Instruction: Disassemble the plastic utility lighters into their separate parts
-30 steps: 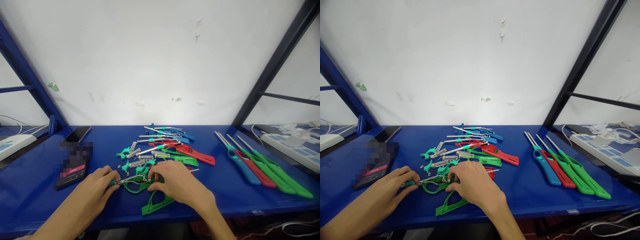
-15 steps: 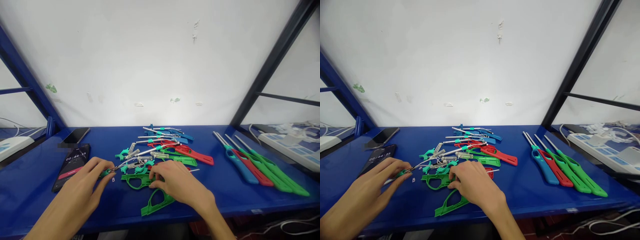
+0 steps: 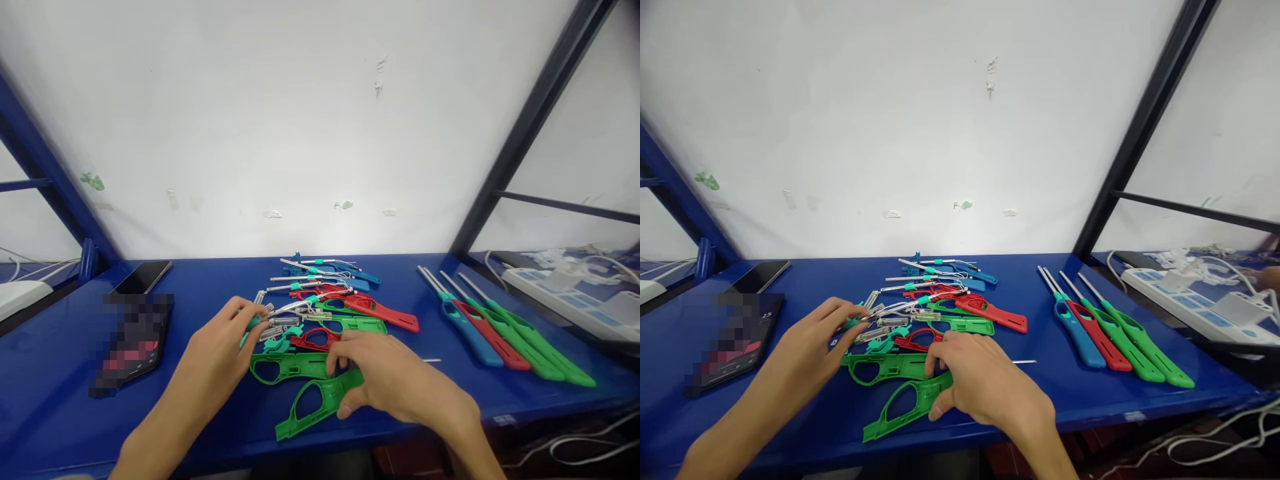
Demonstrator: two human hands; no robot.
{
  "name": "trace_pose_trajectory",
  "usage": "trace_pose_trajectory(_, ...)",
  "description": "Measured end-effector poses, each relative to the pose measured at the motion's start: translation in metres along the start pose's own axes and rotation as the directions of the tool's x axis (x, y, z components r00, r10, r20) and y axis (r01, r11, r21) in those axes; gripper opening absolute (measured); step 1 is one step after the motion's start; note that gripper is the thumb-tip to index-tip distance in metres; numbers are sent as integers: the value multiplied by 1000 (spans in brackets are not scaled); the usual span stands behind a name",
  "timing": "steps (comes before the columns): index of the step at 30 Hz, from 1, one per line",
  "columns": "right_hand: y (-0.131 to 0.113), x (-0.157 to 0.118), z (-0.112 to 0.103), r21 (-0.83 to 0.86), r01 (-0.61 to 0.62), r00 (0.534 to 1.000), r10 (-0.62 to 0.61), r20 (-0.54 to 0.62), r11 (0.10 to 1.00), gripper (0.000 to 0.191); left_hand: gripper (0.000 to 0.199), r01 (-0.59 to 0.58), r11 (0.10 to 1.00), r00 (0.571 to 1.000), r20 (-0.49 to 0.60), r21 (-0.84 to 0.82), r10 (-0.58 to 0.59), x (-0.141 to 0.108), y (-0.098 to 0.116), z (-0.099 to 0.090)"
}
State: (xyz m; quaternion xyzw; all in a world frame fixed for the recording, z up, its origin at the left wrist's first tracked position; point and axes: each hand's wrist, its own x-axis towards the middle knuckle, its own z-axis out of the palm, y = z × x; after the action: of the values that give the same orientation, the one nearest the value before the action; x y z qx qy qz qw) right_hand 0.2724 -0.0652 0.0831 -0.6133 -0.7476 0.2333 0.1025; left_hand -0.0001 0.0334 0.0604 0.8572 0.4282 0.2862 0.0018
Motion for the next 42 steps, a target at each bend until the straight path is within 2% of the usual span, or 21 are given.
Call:
trace_pose_trajectory(3, 1, -1, 2, -9, 27, 999, -27, -23, 1000, 38, 37, -49, 998, 998, 37, 30, 48, 25, 3, 13)
trace_pose_trajectory(6, 4, -3, 0, -19, 39, 998, -40, -53, 999, 29, 43, -90, 994, 996, 30, 61, 89, 27, 6, 26)
trace_pose_trajectory(8, 6, -5, -1, -23, 45, 996, -47, -76, 999, 26, 43, -121, 990, 993, 16, 74, 120, 11, 11, 32)
trace_pose_trajectory(13, 14, -10, 2, -5, 16, 994, -17, -105, 1000, 25, 41, -183, 975, 981, -36, 129, 189, -53, 27, 35)
trace_pose_trajectory(16, 20, -14, 4, 7, -35, 993, 36, -109, 999, 24, 42, -338, 905, 937, -2, 257, 350, -79, 37, 38)
trace_pose_trajectory(18, 25, -17, 3, -1, -74, 991, 73, -113, 997, 22, 50, -397, 869, 912, 19, 294, 410, -85, 45, 43)
trace_pose_trajectory(22, 42, -23, -2, 0, -117, 981, 115, -154, 993, 20, 68, -414, 866, 907, 53, 280, 417, -73, 65, 58)
trace_pose_trajectory(25, 59, -23, -6, 21, -102, 972, 104, -211, 995, 22, 70, -404, 892, 913, 141, 200, 382, -56, 79, 64)
trace_pose_trajectory(29, 80, -16, -12, 15, -78, 970, 80, -228, 997, 23, 70, -356, 925, 921, 219, 136, 322, -39, 91, 64)
trace_pose_trajectory(33, 92, 0, -18, -12, -62, 968, 57, -246, 998, 23, 73, -296, 948, 931, 257, 118, 259, -24, 94, 68)
trace_pose_trajectory(37, 91, 13, -21, -87, -87, 949, 56, -310, 992, 28, 73, -250, 962, 940, 266, 111, 213, -7, 92, 80)
trace_pose_trajectory(40, 88, 10, -24, -161, -163, 917, 90, -389, 973, 43, 72, -226, 968, 950, 246, 110, 194, 0, 89, 87)
trace_pose_trajectory(42, 92, -1, -27, -189, -270, 872, 156, -464, 944, 45, 70, -217, 970, 957, 223, 112, 188, 0, 88, 89)
